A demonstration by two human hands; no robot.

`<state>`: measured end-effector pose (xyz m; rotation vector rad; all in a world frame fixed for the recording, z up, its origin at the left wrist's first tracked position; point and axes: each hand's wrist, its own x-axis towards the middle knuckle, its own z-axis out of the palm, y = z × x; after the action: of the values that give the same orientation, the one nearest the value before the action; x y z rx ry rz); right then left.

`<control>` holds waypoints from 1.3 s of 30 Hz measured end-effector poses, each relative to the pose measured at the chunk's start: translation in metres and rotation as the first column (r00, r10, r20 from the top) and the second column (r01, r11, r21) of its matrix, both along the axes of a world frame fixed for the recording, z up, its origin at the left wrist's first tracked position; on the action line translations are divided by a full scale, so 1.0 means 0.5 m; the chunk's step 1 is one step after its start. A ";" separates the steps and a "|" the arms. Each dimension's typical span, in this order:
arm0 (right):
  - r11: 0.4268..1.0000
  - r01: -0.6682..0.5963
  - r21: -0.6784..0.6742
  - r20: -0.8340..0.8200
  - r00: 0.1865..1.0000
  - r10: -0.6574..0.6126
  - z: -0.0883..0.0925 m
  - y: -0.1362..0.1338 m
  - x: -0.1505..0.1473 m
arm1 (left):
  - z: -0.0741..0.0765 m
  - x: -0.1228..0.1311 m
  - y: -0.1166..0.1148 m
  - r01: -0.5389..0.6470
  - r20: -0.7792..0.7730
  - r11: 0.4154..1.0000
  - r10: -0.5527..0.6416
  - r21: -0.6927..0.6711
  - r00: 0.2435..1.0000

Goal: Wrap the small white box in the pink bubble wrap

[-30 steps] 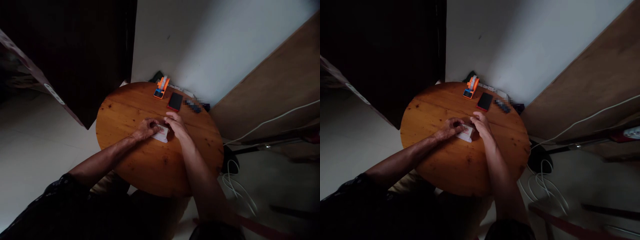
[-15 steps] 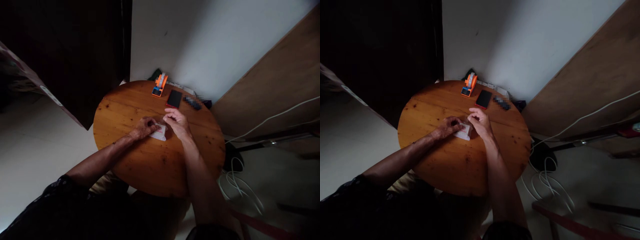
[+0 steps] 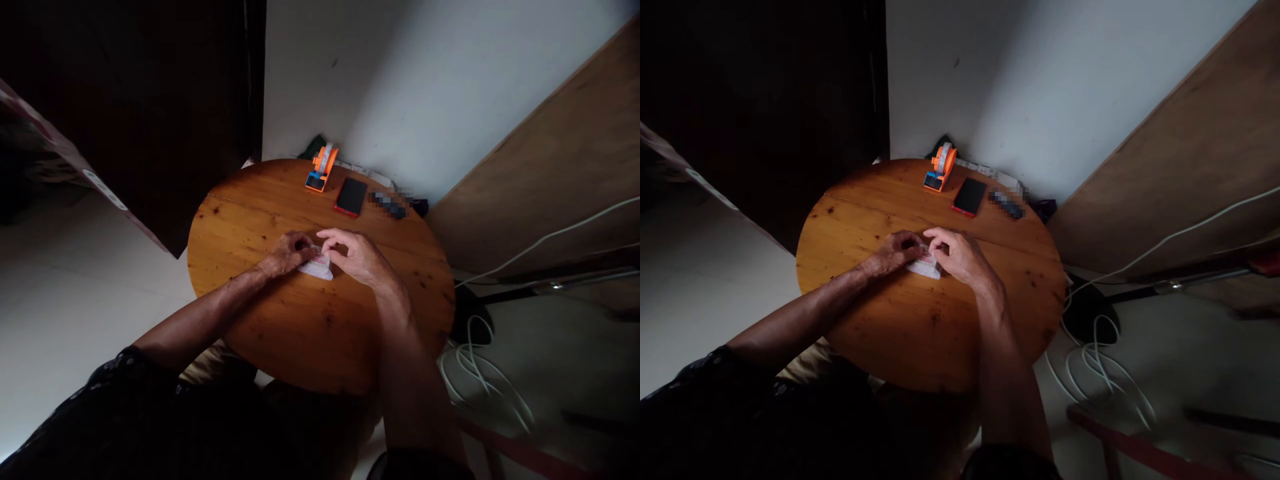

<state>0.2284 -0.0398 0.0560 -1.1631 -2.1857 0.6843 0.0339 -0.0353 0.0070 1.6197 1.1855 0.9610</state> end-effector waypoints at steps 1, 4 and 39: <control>1.000 -0.001 0.006 0.014 1.000 0.000 0.000 -0.001 -0.001 | -0.001 0.000 -0.001 0.000 0.030 1.000 0.001 -0.028 1.000; 1.000 0.003 0.006 0.045 0.999 -0.003 0.001 -0.002 -0.003 | -0.003 0.000 -0.006 0.010 0.166 0.994 0.008 -0.109 0.986; 0.830 0.373 0.415 -0.315 0.915 -0.254 -0.002 0.001 -0.012 | -0.019 -0.044 0.050 -0.281 -0.439 0.911 0.395 0.303 0.807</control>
<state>0.2226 -0.0391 0.0551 -1.0742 -1.7504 0.1280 0.0122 -0.0101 -0.0023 1.9456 1.8251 0.9543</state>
